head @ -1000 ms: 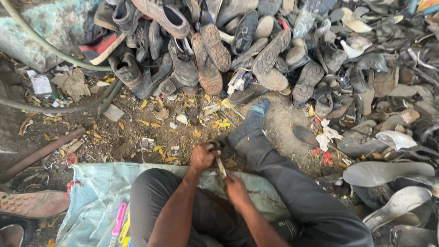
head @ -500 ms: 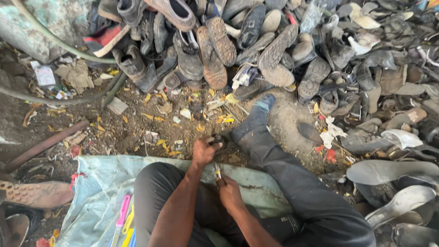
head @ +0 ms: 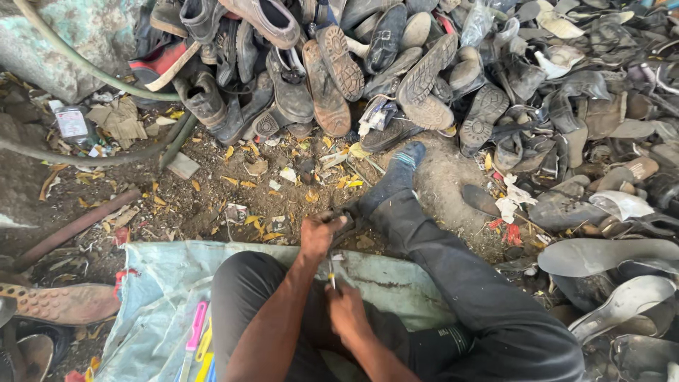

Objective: The person uses a small tool to scrape and apply adhesive or filler to the sole and sides of a worn shoe, working near a large pile of other footwear.

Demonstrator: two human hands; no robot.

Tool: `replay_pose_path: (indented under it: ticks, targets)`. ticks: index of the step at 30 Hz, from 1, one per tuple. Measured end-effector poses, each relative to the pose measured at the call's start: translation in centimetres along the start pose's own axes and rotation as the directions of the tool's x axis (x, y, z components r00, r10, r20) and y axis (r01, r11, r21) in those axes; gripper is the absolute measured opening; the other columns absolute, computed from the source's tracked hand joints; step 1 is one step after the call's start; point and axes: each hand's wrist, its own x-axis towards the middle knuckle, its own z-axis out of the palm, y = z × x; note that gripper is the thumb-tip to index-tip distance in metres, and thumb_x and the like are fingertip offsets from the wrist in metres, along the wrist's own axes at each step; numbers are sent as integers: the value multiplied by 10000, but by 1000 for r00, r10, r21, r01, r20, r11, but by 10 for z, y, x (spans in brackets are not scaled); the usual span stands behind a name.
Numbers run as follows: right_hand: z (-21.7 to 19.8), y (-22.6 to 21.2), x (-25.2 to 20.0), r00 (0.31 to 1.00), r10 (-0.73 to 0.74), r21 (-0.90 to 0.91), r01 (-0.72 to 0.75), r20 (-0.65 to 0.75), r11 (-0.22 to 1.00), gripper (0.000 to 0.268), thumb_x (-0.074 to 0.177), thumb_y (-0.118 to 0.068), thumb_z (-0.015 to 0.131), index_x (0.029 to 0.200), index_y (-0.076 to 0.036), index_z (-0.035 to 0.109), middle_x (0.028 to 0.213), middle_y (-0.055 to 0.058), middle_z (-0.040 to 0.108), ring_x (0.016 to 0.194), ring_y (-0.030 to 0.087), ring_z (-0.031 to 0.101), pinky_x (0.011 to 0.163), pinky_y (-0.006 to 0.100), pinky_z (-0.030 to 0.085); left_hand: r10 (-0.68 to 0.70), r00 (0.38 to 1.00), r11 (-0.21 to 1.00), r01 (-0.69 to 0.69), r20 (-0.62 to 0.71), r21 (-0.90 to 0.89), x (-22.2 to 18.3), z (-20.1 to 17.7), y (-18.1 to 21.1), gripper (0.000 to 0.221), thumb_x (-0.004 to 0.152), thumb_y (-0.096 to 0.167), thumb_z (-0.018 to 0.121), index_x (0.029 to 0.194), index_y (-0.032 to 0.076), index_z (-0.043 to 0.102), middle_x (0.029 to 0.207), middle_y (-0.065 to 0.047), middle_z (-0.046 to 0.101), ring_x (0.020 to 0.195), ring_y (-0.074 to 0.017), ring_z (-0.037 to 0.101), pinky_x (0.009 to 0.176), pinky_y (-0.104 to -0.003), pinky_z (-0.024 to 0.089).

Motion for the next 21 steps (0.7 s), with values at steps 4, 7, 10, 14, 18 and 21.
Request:
replay_pose_path:
  ticks: [4,7,10,14,18,21]
  targets:
    - [11,9,20,843,-524,-361,454,-122,815,230,1002,-230,644,1024,-9,702,810,286,679,726,470,636,586,518,490,59,996,963,-39,67,-266,-10,4,-22,145,794,34,795,939,25,785,841,1,747,732,-103,644,710,-261,519]
    - [10,24,2,655,-745,-470,622,-126,626,223,1019,-244,661,995,-25,699,771,246,702,682,398,665,553,468,510,69,997,878,-43,37,-476,-6,15,-29,102,813,-30,796,890,27,760,832,-26,746,747,-136,665,734,-295,531]
    - [-2,29,-21,983,-171,-165,157,-71,974,250,963,-255,608,1069,-37,671,646,213,681,460,298,652,460,431,500,42,999,792,-17,27,-610,-11,18,-25,124,847,-48,807,877,35,720,852,-31,727,772,-166,672,747,-339,539]
    - [-13,-5,-29,998,-63,66,62,23,996,244,1008,-237,628,1023,-2,692,554,67,518,376,174,465,363,363,368,93,917,913,-235,388,335,-15,-4,16,189,904,140,764,1051,28,728,1023,-136,693,902,-265,670,822,-423,550]
    - [-32,-23,-44,990,-12,165,-12,141,986,185,1004,-209,586,1053,-44,652,532,-13,435,346,117,355,320,315,291,-204,739,-146,-671,642,727,-30,-13,41,519,857,502,737,1107,48,719,1243,-149,641,1217,-324,590,1010,-530,468]
    - [-37,-22,-46,985,45,133,-68,164,989,169,994,-213,568,1099,-114,655,533,-5,459,343,133,367,321,317,296,-86,666,-231,-736,741,636,-31,-11,43,445,795,433,757,1070,85,753,1234,-139,673,1184,-338,635,1018,-506,489]
